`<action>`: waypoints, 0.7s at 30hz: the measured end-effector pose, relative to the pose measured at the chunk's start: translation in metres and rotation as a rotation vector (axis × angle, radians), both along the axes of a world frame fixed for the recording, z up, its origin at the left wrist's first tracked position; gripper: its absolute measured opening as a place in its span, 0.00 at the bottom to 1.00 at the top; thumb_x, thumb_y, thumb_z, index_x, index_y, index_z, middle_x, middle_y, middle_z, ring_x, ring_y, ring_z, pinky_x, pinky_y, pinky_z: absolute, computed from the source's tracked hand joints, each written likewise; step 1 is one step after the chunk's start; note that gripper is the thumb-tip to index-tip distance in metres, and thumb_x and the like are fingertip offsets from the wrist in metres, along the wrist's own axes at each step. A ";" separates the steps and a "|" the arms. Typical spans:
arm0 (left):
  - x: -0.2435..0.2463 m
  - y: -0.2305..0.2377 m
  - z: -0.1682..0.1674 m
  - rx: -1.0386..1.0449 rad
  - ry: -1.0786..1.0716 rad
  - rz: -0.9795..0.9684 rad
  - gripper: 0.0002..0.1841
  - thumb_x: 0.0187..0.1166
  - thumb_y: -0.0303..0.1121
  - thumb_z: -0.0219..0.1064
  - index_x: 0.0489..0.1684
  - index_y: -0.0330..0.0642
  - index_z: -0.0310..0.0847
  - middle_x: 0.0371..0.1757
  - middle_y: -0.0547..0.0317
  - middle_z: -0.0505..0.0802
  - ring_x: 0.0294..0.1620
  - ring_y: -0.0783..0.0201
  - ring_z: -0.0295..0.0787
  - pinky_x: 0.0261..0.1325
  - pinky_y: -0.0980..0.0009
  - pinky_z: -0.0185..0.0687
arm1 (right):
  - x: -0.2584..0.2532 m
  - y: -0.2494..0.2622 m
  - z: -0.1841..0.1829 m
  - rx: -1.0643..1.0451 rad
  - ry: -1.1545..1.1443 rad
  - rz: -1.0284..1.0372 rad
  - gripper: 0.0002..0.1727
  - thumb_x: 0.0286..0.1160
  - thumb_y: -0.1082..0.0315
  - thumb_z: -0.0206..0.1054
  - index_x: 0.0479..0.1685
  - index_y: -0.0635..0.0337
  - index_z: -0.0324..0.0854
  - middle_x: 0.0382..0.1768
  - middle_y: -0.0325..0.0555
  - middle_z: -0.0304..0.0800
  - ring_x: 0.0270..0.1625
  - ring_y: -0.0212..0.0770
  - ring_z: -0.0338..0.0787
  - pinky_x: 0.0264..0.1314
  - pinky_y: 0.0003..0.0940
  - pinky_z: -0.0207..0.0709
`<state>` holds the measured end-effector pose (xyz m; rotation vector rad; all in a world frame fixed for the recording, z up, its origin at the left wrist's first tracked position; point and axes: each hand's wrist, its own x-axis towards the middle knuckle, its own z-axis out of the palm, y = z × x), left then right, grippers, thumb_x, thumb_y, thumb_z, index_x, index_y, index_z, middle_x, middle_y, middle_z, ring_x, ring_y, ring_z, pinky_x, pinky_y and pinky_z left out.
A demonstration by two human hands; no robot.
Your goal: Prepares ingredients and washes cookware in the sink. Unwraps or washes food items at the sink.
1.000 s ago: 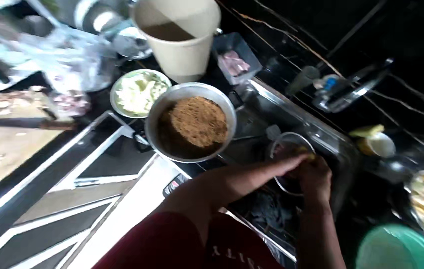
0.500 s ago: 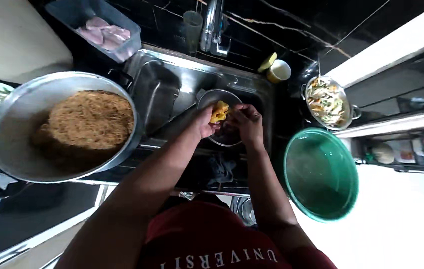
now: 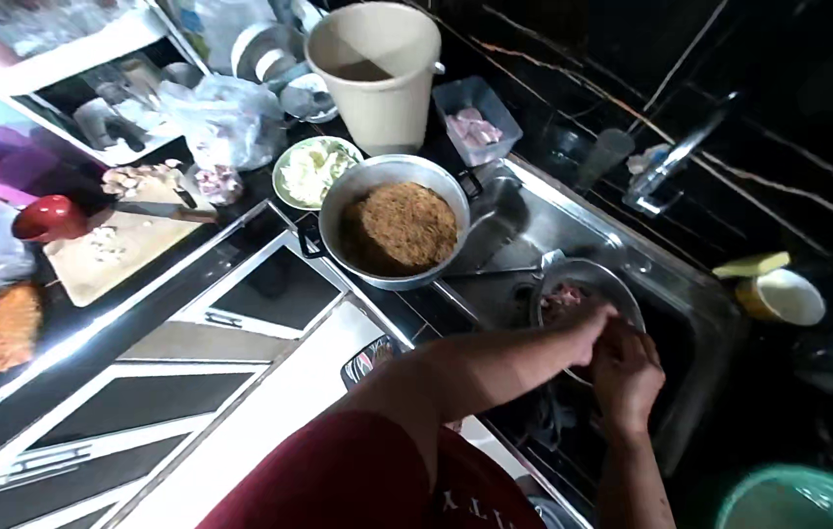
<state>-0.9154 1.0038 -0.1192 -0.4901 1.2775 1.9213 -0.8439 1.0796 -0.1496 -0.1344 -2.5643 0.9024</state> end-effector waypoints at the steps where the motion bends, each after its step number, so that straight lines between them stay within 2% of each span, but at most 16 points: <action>1: 0.007 0.000 0.008 -0.018 -0.001 -0.066 0.25 0.92 0.46 0.50 0.74 0.34 0.73 0.67 0.40 0.84 0.65 0.50 0.82 0.67 0.48 0.78 | -0.002 0.000 -0.001 0.046 -0.009 -0.050 0.13 0.79 0.76 0.64 0.52 0.76 0.88 0.60 0.74 0.86 0.66 0.71 0.85 0.72 0.62 0.76; 3: 0.013 -0.007 0.024 -0.078 0.005 -0.165 0.30 0.96 0.49 0.44 0.85 0.33 0.64 0.83 0.35 0.73 0.83 0.45 0.68 0.83 0.43 0.62 | -0.005 0.000 0.000 0.087 -0.025 -0.075 0.12 0.77 0.77 0.64 0.48 0.78 0.89 0.61 0.79 0.83 0.67 0.77 0.81 0.73 0.68 0.70; 4: 0.010 -0.015 0.028 -0.103 0.028 -0.205 0.31 0.96 0.50 0.45 0.86 0.34 0.63 0.85 0.36 0.71 0.86 0.44 0.65 0.85 0.42 0.60 | -0.005 -0.003 0.005 0.048 -0.031 -0.070 0.12 0.76 0.75 0.65 0.49 0.78 0.89 0.62 0.79 0.83 0.68 0.74 0.82 0.74 0.64 0.72; 5: 0.003 -0.025 0.034 -0.105 0.045 -0.229 0.30 0.95 0.48 0.48 0.86 0.34 0.63 0.84 0.36 0.72 0.85 0.45 0.66 0.84 0.42 0.62 | -0.005 -0.005 0.009 -0.042 -0.032 -0.062 0.15 0.77 0.73 0.66 0.53 0.78 0.88 0.65 0.77 0.82 0.69 0.68 0.82 0.74 0.56 0.76; 6: -0.006 -0.037 0.042 -0.091 0.049 -0.221 0.27 0.93 0.45 0.53 0.82 0.33 0.68 0.78 0.38 0.78 0.78 0.48 0.74 0.78 0.46 0.69 | -0.004 -0.009 0.014 -0.193 -0.034 -0.062 0.18 0.80 0.70 0.66 0.59 0.77 0.85 0.69 0.73 0.80 0.71 0.59 0.82 0.74 0.46 0.78; 7: -0.017 -0.050 0.050 -0.046 0.051 -0.181 0.22 0.92 0.41 0.56 0.74 0.34 0.74 0.65 0.43 0.85 0.62 0.55 0.82 0.65 0.55 0.78 | -0.003 -0.014 0.019 -0.378 -0.023 -0.081 0.21 0.81 0.67 0.66 0.65 0.76 0.82 0.70 0.64 0.80 0.69 0.47 0.83 0.70 0.37 0.80; 8: -0.030 -0.066 0.057 0.035 0.050 -0.128 0.16 0.92 0.38 0.57 0.66 0.36 0.78 0.47 0.52 0.86 0.43 0.64 0.82 0.48 0.66 0.81 | -0.002 -0.018 0.023 -0.556 -0.014 -0.120 0.23 0.83 0.66 0.64 0.70 0.73 0.77 0.66 0.54 0.83 0.62 0.35 0.87 0.65 0.31 0.84; 9: -0.044 -0.091 0.069 0.140 0.054 -0.086 0.13 0.92 0.37 0.54 0.59 0.37 0.77 0.34 0.59 0.82 0.29 0.69 0.79 0.34 0.74 0.80 | -0.002 -0.023 0.028 -0.691 0.001 -0.171 0.21 0.86 0.66 0.61 0.71 0.71 0.75 0.61 0.46 0.84 0.53 0.29 0.88 0.58 0.29 0.86; 11: -0.075 -0.159 0.101 0.311 0.091 0.041 0.11 0.92 0.34 0.53 0.53 0.37 0.76 0.28 0.61 0.81 0.21 0.72 0.78 0.24 0.80 0.78 | -0.004 -0.033 0.035 -0.846 0.012 -0.273 0.13 0.90 0.65 0.55 0.61 0.63 0.76 0.44 0.32 0.86 0.38 0.24 0.88 0.47 0.26 0.88; 12: -0.095 -0.197 0.108 0.349 0.168 0.106 0.10 0.92 0.34 0.54 0.51 0.37 0.76 0.29 0.61 0.83 0.22 0.73 0.79 0.25 0.80 0.78 | -0.006 -0.037 0.036 -0.885 0.002 -0.306 0.09 0.91 0.65 0.54 0.54 0.59 0.77 0.35 0.28 0.86 0.33 0.24 0.87 0.42 0.25 0.88; 14: -0.148 -0.282 0.098 0.371 0.387 0.239 0.12 0.91 0.36 0.55 0.58 0.38 0.78 0.35 0.58 0.87 0.28 0.69 0.84 0.30 0.76 0.82 | -0.006 -0.044 0.033 -0.910 -0.052 -0.346 0.08 0.91 0.66 0.55 0.50 0.57 0.78 0.30 0.27 0.86 0.30 0.25 0.87 0.40 0.25 0.87; 16: -0.200 -0.380 0.092 0.155 0.582 0.415 0.16 0.92 0.41 0.53 0.63 0.41 0.78 0.39 0.59 0.90 0.31 0.69 0.87 0.33 0.73 0.86 | -0.007 -0.056 0.030 -0.875 -0.100 -0.406 0.07 0.90 0.67 0.57 0.51 0.58 0.78 0.30 0.27 0.85 0.30 0.25 0.86 0.39 0.25 0.87; 19: -0.239 -0.534 0.104 -0.443 0.800 0.668 0.20 0.92 0.44 0.53 0.70 0.41 0.76 0.49 0.58 0.90 0.43 0.67 0.89 0.47 0.67 0.88 | -0.014 -0.074 0.022 -0.744 -0.160 -0.458 0.11 0.88 0.64 0.60 0.54 0.62 0.81 0.34 0.31 0.86 0.31 0.24 0.86 0.40 0.25 0.86; 20: -0.244 -0.576 0.107 -0.693 0.860 0.638 0.23 0.93 0.45 0.50 0.76 0.38 0.70 0.56 0.55 0.87 0.48 0.68 0.88 0.52 0.69 0.87 | -0.017 -0.081 0.021 -0.685 -0.195 -0.480 0.14 0.88 0.63 0.61 0.59 0.64 0.81 0.39 0.36 0.88 0.35 0.27 0.86 0.44 0.28 0.86; 21: -0.246 -0.606 0.115 -0.954 0.874 0.547 0.25 0.94 0.42 0.47 0.79 0.31 0.66 0.64 0.45 0.85 0.57 0.63 0.86 0.60 0.68 0.85 | -0.020 -0.084 0.019 -0.626 -0.235 -0.495 0.17 0.88 0.62 0.62 0.62 0.67 0.82 0.44 0.43 0.90 0.38 0.30 0.88 0.47 0.32 0.87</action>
